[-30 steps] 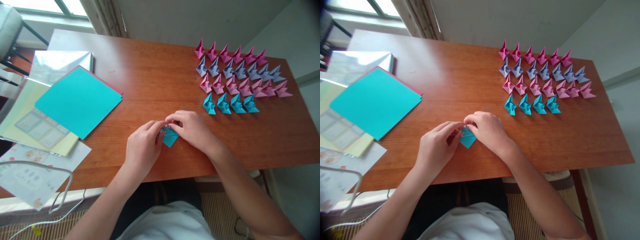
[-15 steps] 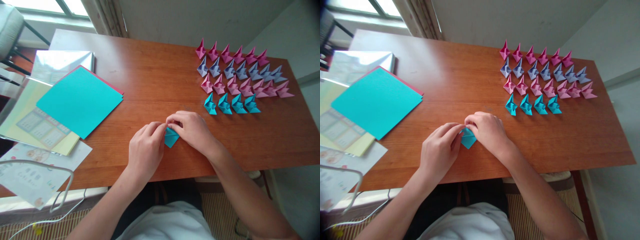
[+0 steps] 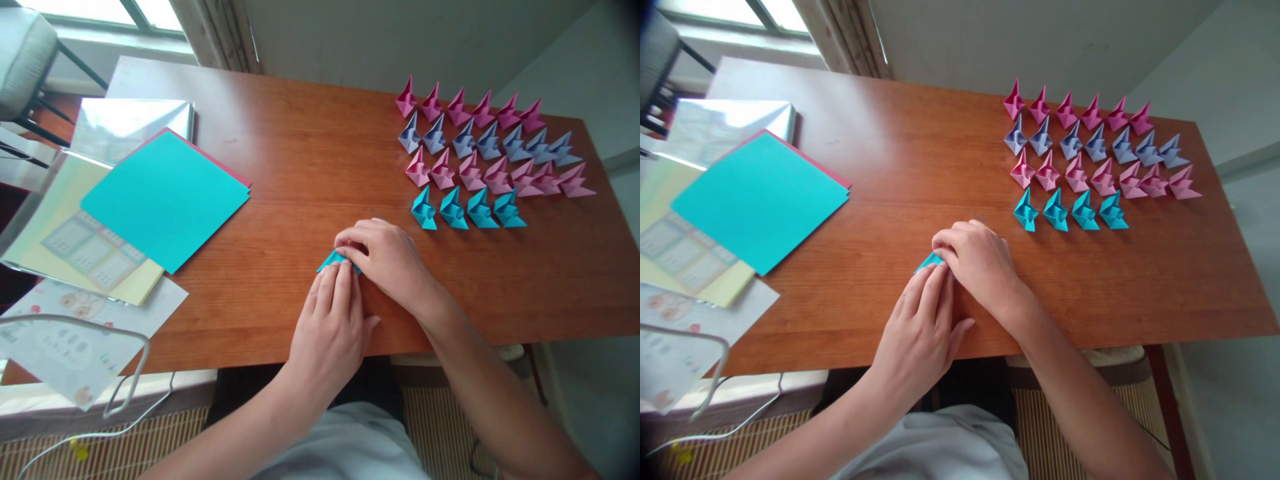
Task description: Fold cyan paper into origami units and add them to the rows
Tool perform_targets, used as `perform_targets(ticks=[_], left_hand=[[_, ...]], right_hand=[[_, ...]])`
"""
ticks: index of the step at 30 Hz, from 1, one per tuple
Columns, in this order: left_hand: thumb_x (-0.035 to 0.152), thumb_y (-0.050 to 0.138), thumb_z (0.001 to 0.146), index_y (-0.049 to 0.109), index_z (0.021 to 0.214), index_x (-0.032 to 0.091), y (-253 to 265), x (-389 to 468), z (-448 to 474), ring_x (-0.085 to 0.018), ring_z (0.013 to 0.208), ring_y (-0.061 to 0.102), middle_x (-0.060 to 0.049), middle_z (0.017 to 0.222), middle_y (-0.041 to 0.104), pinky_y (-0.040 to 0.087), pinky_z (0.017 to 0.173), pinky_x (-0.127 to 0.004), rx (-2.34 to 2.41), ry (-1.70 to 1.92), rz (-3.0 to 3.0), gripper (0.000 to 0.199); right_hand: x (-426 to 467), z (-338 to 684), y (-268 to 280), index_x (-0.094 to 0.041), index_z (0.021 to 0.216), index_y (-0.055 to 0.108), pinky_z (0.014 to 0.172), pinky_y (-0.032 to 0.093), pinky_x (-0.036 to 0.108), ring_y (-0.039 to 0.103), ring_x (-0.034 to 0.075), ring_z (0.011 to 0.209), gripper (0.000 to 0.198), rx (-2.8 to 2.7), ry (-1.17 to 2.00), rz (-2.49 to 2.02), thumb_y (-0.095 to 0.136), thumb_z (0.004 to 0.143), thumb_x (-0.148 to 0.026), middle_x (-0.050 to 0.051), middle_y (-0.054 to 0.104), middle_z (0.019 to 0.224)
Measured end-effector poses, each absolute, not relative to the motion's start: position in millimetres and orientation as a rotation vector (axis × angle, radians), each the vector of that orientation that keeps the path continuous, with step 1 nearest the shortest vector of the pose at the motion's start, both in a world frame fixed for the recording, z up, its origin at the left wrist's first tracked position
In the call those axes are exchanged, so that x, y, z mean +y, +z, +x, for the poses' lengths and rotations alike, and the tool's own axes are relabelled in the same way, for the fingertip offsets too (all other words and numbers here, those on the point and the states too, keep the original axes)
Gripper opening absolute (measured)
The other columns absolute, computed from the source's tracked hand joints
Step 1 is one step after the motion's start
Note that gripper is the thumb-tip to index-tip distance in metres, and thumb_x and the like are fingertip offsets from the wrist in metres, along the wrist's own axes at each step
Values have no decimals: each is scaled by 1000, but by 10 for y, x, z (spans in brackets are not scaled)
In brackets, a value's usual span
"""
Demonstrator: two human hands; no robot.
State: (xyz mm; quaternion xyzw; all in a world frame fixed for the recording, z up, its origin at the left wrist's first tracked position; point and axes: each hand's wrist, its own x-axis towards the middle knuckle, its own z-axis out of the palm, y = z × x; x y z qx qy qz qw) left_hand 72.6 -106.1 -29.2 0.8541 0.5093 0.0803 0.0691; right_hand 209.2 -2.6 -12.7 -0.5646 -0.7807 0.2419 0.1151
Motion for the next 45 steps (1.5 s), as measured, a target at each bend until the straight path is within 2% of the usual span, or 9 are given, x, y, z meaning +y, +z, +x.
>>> perform_targets(ticks=[6,18,27,34,41,45], left_hand=[[44,50,101,44,148,-9,-296,-1064,729,-43,142,46,-31,153,47,41,120,-52,1522,218,2602,71],[59,46,99,41,148,-11,-319,-1053,713,-44,142,45,-31,153,46,38,121,-52,1491,164,2654,86],[56,44,100,42,149,-9,-310,-1055,711,-44,142,44,-29,153,46,39,121,-51,1500,145,2664,82],[61,52,96,43,148,-8,-320,-1033,695,-43,141,44,-29,151,48,40,119,-51,1489,210,2650,87],[60,58,93,49,149,7,-290,-1004,691,-40,137,47,-22,148,52,43,115,-50,1491,244,2616,78],[57,54,95,47,148,1,-299,-996,659,-40,138,48,-24,148,52,41,116,-50,1467,269,2624,77]], right_hand=[[-20,2098,-135,-27,86,74,80,44,32,62,19,86,11,-2265,737,-1640,66,93,-24,-1,73,88],[-26,2114,-144,-25,88,75,77,43,29,62,17,83,11,-2259,767,-1615,66,94,-23,0,71,86],[16,2142,-148,-24,83,73,72,43,28,61,15,77,9,-2200,856,-1572,69,90,-20,-1,71,84],[71,2133,-145,-23,80,70,71,43,28,62,15,75,7,-2214,861,-1634,74,86,-23,-3,71,80],[87,2109,-99,-22,81,70,72,43,28,63,15,78,7,-2246,892,-1663,73,87,-20,-2,71,83],[72,2115,-143,-22,82,69,72,43,28,62,15,77,7,-2248,844,-1631,73,87,-20,-2,70,83]])
